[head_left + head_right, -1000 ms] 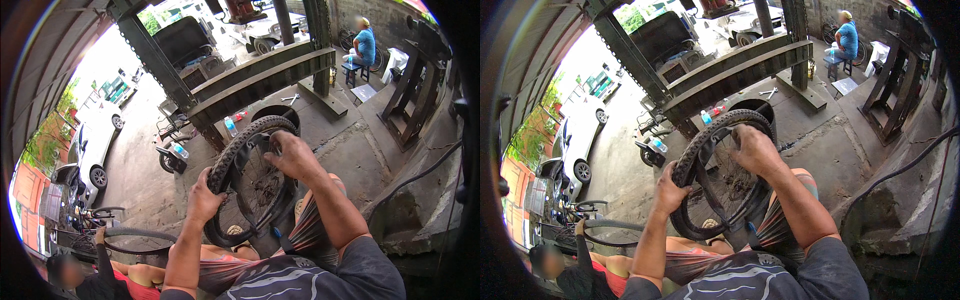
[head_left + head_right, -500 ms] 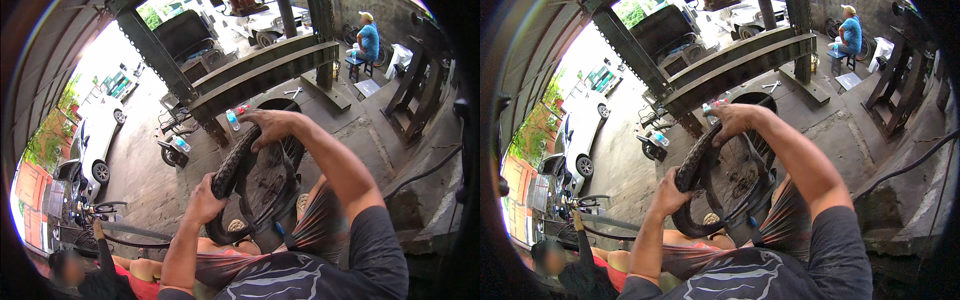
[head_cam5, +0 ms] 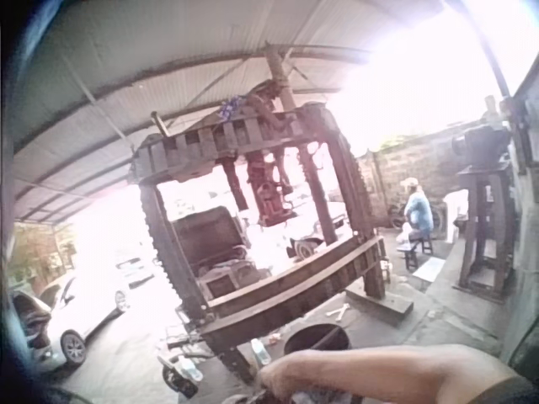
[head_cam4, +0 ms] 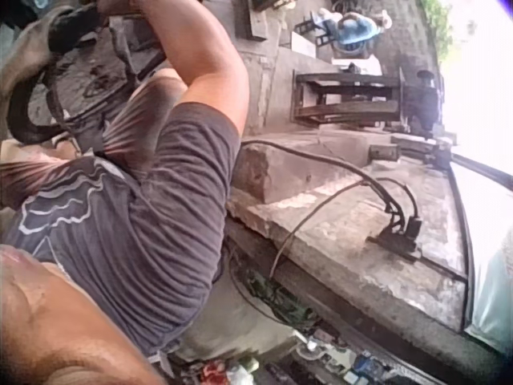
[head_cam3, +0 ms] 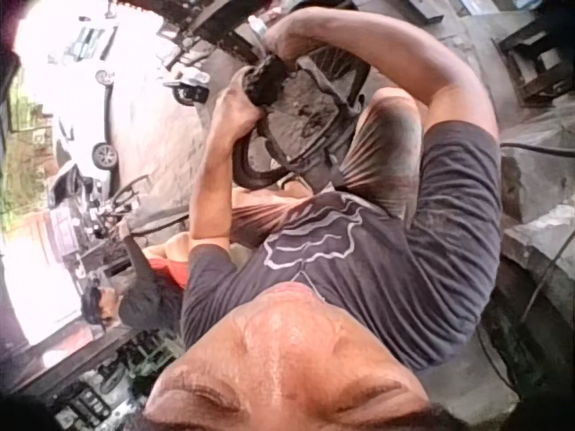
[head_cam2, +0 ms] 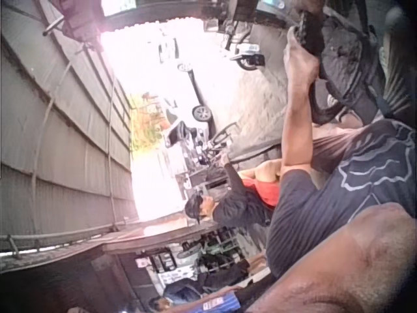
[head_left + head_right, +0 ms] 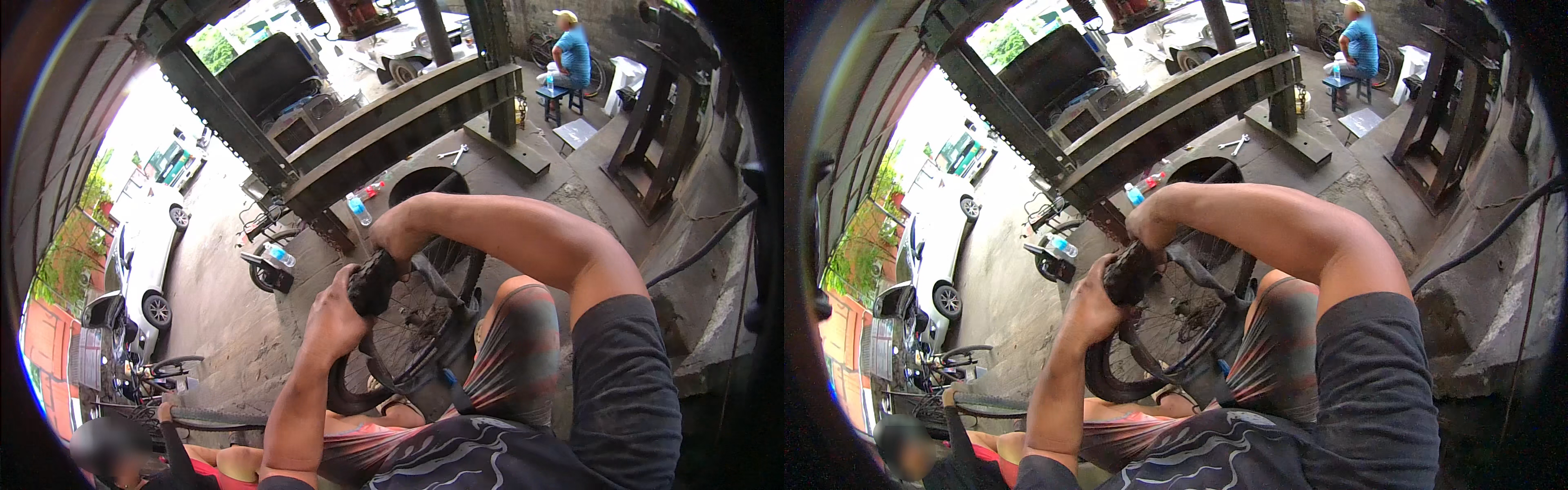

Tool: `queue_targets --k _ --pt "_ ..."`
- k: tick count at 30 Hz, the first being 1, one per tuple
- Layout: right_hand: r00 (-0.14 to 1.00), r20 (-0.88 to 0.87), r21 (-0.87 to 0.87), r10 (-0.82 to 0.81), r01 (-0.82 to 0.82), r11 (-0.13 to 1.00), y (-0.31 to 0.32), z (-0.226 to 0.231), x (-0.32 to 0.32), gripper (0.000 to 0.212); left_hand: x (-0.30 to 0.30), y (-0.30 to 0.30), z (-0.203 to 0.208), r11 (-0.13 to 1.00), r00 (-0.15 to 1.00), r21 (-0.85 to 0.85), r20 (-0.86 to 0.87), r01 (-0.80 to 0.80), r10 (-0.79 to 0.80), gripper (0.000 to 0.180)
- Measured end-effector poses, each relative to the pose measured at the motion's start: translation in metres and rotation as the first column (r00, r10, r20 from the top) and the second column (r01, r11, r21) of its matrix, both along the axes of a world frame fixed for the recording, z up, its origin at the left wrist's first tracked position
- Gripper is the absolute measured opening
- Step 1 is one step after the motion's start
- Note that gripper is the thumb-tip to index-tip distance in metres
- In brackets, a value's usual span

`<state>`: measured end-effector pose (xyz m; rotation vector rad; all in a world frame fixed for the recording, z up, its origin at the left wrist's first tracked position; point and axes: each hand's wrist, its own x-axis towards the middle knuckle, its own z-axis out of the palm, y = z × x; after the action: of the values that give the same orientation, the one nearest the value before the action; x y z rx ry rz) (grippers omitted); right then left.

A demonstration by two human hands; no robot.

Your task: The person removes a bicycle tire from the rim, inspects the inner tube, and reassembles the tire onto the wheel using tire levers. The person works on the wheel while sitting on the ground in a workshop area.

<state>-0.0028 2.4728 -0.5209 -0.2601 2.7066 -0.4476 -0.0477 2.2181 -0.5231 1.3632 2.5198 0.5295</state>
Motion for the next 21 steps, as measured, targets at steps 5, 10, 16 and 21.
queue_targets --k 5,10,16,21 --pt "0.999 -0.034 0.04 -0.022 0.023 0.999 -0.003 0.001 0.001 0.054 0.003 0.005 0.003 0.999 0.998 -0.022 -0.047 -0.033 0.032 0.085" --pt "0.999 -0.012 -0.048 -0.03 0.03 0.998 0.0 -0.003 -0.001 0.056 0.002 0.005 0.002 1.0 0.998 -0.008 -0.057 -0.023 0.023 0.082" --pt "0.999 -0.05 0.022 -0.002 0.003 1.0 0.001 -0.009 -0.007 0.052 -0.006 0.004 -0.012 0.999 0.993 0.021 -0.111 -0.038 0.04 0.077" --pt "0.996 -0.079 0.025 -0.031 0.033 0.999 -0.015 -0.002 0.006 0.044 0.003 -0.002 -0.004 0.998 0.985 0.033 -0.165 -0.053 0.057 0.07"
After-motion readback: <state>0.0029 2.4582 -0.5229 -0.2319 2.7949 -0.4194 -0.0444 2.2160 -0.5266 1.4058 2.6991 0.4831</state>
